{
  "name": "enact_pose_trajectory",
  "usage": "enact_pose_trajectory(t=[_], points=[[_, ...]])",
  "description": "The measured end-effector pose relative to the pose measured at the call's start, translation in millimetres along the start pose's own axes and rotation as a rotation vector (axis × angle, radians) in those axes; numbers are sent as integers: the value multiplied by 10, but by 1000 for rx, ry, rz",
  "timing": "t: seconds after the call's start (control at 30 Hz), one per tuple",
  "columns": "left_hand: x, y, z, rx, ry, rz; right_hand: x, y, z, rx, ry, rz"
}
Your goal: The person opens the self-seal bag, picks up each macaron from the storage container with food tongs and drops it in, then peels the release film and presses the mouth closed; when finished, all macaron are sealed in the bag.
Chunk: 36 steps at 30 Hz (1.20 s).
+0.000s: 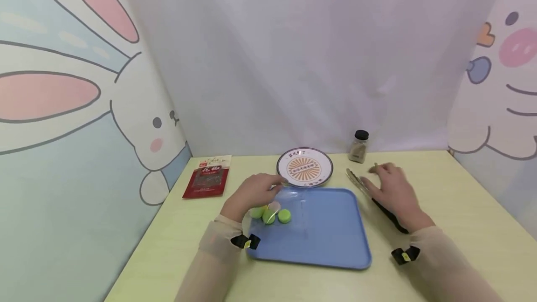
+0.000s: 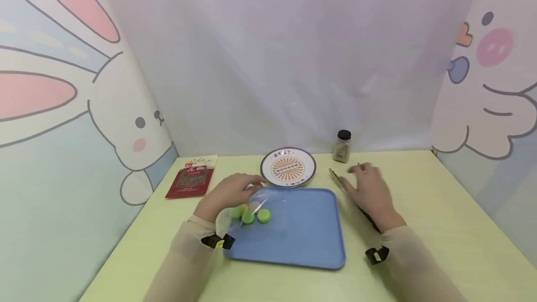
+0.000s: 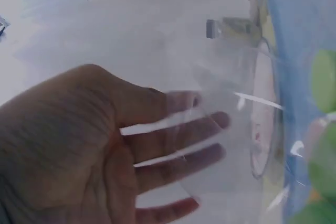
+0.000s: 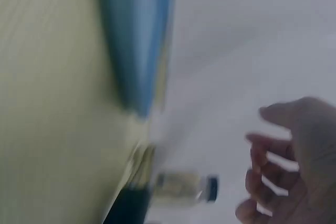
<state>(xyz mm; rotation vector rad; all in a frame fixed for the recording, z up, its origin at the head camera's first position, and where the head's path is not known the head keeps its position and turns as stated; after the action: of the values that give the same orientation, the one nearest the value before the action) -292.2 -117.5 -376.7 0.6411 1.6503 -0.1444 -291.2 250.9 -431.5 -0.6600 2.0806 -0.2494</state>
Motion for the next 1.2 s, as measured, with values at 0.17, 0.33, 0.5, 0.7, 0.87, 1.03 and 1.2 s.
enact_pose_trajectory(t=[0.17,0.33,0.5,0.7,0.87,1.03,1.2], points=[[96,129,-109,-52,-120,-43,167,-856,81,-227,-179,-373],[178,147,-229,-51,-100,-135,555,-1229,291,-285,-360,-414],[167,61,-250,-101,-38,-113,712,-1314,464,-271,-460,-499],[296,6,-291,-67,-97,-75,822,-1283,590,-190,-482,-637],[389,-2,-309,-13,-139,-79,876,-1240,630,-186,-447,-695],[416,-17,-320,12,-111,-95,911,-1253,651,-257,-437,-674],[428,-24,-312,21,-118,-78,927,-1274,692,-247,-422,-682]])
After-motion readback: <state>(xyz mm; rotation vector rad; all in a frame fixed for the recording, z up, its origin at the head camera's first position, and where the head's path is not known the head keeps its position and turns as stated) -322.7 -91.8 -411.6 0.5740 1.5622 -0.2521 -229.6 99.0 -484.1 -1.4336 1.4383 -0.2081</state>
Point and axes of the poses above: each hand's wrist, its own z-axis away from the middle knuckle, its own x-axis out of the palm, y = z × x, the point moved 1 cm from there along -z, towards the middle knuckle, and after that the axes turned 10 degrees about y, right-handed, at the moved point
